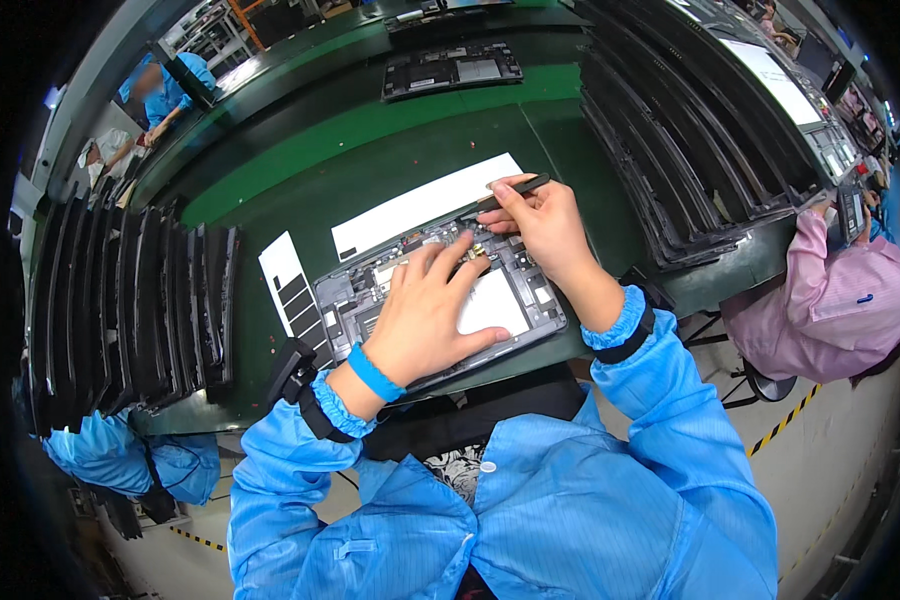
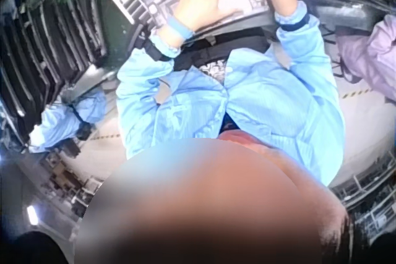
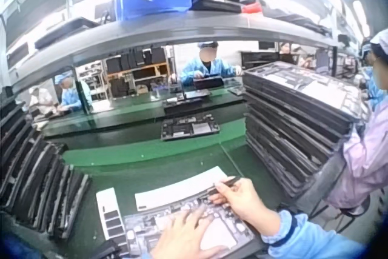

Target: Assembling internal components of laptops and stacking the units on an assembly line.

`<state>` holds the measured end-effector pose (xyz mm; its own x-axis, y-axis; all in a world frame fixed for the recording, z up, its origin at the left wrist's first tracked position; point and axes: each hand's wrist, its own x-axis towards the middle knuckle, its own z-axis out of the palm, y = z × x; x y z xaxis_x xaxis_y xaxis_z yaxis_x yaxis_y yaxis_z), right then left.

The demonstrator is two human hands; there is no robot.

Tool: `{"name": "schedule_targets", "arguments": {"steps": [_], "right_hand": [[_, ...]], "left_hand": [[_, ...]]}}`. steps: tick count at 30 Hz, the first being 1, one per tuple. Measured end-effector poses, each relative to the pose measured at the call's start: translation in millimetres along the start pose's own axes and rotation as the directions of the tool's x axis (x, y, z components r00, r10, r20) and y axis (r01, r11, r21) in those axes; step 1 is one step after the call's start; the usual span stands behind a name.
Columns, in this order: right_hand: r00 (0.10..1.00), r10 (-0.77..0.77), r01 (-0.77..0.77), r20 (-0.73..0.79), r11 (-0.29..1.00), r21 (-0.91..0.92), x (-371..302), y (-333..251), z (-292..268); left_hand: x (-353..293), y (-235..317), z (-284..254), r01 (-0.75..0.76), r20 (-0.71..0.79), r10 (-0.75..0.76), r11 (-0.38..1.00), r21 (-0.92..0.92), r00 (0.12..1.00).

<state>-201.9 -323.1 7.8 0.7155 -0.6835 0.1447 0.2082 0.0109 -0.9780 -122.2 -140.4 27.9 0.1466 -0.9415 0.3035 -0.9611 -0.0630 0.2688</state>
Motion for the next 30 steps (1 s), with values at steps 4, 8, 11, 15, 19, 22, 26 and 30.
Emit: {"name": "schedule_targets", "arguments": {"steps": [4, 8, 11, 15, 19, 22, 26, 30], "right_hand": [[0.999, -0.028, 0.028, -0.018, 0.999, 0.02, -1.3, -5.0, -0.9], [0.999, 0.013, -0.018, 0.039, 0.988, 0.152, 1.8, -5.8, -10.6], [0.989, 0.111, -0.118, 0.101, 0.99, 0.075, 1.3, -10.2, -10.3], [0.988, 0.139, -0.141, 0.074, 0.99, 0.03, 5.0, -4.8, -7.0], [0.988, 0.153, -0.154, 0.025, 0.986, 0.063, 4.4, -2.5, -7.8], [0.986, 0.166, -0.167, 0.019, 0.984, 0.058, 4.2, -3.9, -8.4], [0.986, 0.168, -0.169, 0.02, 0.984, 0.062, 4.9, -5.5, -7.8], [0.985, 0.168, -0.169, 0.022, 0.985, 0.042, 6.2, -3.5, -5.6]], "left_hand": [[-0.1, -1.2, -1.9, -0.075, 0.01, 0.076, 0.995, -0.066, 0.997], [0.2, -3.5, -1.7, -0.092, 0.006, 0.093, 0.991, -0.096, 0.996], [0.8, -1.9, -3.9, -0.084, 0.021, 0.087, 0.99, -0.109, 0.996], [2.1, -2.2, -5.3, -0.077, 0.034, 0.082, 0.989, -0.129, 0.996], [1.5, -2.1, -3.2, -0.058, 0.052, 0.069, 0.981, -0.185, 0.996], [3.0, -2.5, -3.8, -0.067, 0.044, 0.076, 0.982, -0.179, 0.996], [5.4, -1.0, -7.0, -0.061, 0.076, 0.074, 0.985, -0.159, 0.994], [3.1, -2.4, -5.7, -0.019, 0.098, 0.038, 0.982, -0.185, 0.994]]}}
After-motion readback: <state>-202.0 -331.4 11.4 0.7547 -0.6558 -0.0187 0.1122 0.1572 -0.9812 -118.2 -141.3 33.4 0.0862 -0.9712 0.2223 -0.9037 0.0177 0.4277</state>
